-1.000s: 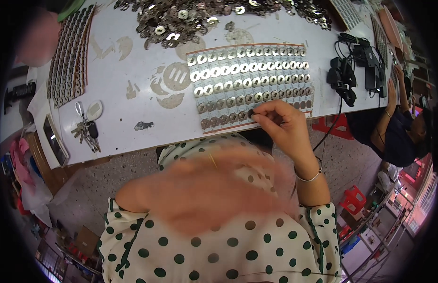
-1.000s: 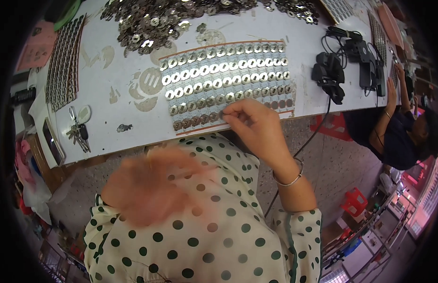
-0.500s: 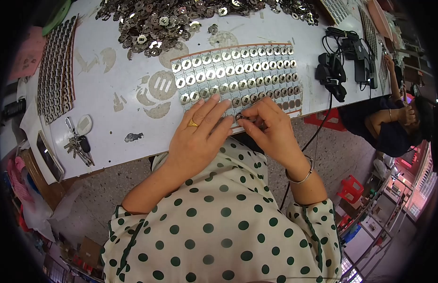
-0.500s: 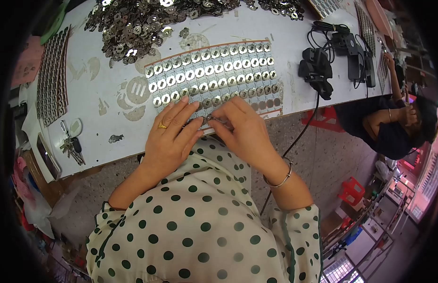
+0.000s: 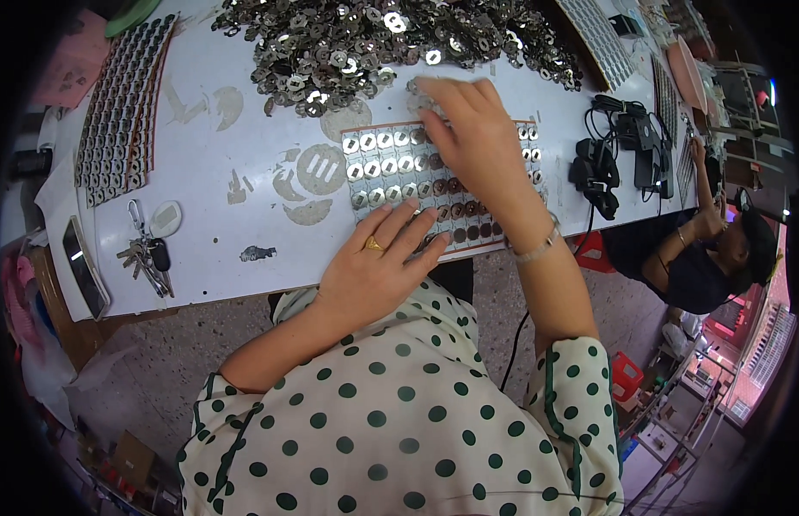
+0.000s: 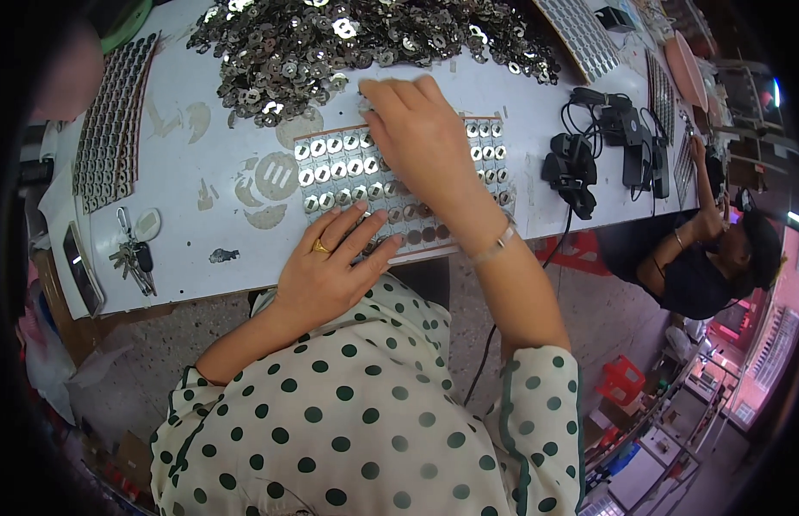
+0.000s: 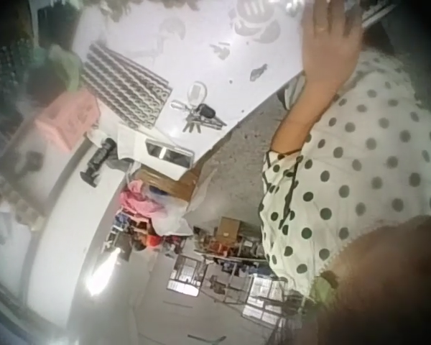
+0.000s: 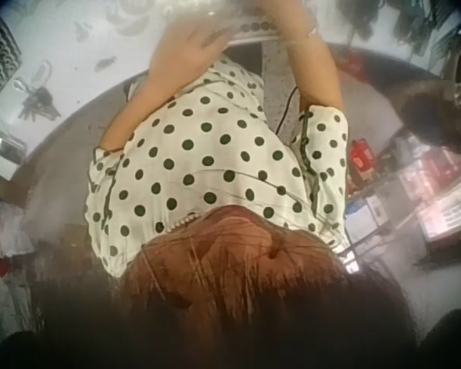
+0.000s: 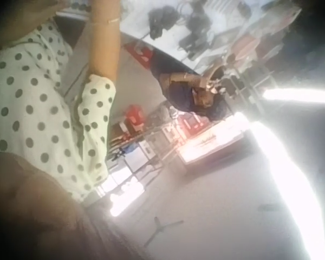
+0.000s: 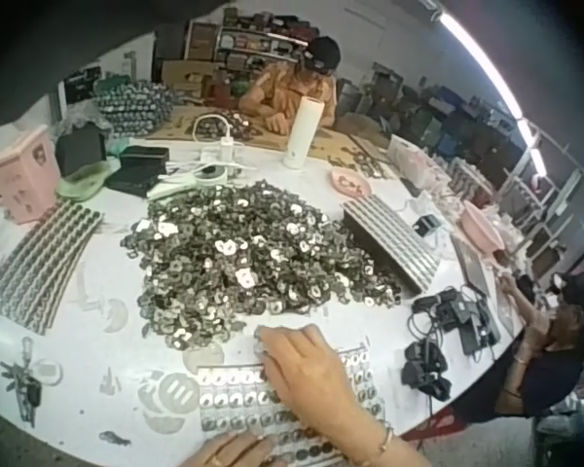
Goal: The person sorts small metal parts by hand, placing them into a plastic tray.
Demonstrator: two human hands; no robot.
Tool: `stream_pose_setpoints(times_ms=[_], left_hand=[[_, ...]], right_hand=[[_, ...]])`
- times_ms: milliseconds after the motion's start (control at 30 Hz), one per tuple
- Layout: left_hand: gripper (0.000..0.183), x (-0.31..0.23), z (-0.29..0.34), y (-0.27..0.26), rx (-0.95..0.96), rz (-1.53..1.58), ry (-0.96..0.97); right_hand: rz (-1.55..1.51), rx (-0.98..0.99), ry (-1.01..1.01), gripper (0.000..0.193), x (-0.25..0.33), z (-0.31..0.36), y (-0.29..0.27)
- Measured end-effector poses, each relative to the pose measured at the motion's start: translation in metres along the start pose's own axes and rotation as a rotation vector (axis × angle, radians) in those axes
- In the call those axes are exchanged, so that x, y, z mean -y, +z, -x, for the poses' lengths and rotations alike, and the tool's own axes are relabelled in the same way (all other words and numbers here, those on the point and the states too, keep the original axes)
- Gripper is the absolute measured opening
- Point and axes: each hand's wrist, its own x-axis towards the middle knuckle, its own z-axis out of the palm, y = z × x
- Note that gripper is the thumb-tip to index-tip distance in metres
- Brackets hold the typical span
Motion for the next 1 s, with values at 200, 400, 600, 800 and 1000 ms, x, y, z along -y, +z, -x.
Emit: stream_pose_setpoints(times_ms=[200, 400, 600, 800, 1000], left_hand=[[0.034, -0.002, 0.001, 0.0, -0.049, 0.018, -0.037], [0.031, -0.002, 0.0, -0.002, -0.051, 0.053, -0.035], [0.029, -0.003, -0.003, -0.005, -0.028, 0.039, -0.048], [0.031, -0.004, -0.002, -0.007, -0.005, 0.004, -0.049], [0.033, -0.005, -0.002, -0.003, 0.002, -0.055, -0.034]], right_hand=[[-0.188, 0.006, 0.162, 0.017, -0.031, -0.012, 0.017], [-1.283, -0.063, 0.934, 0.031, -0.024, 0.004, -0.017], [-1.597, 0.045, 0.944, 0.024, 0.002, 0.06, -0.043], [-1.731, -0.052, 0.979, 0.019, 0.015, 0.097, -0.051], [-1.076, 0.235, 1.013, 0.012, 0.021, 0.115, -0.066]])
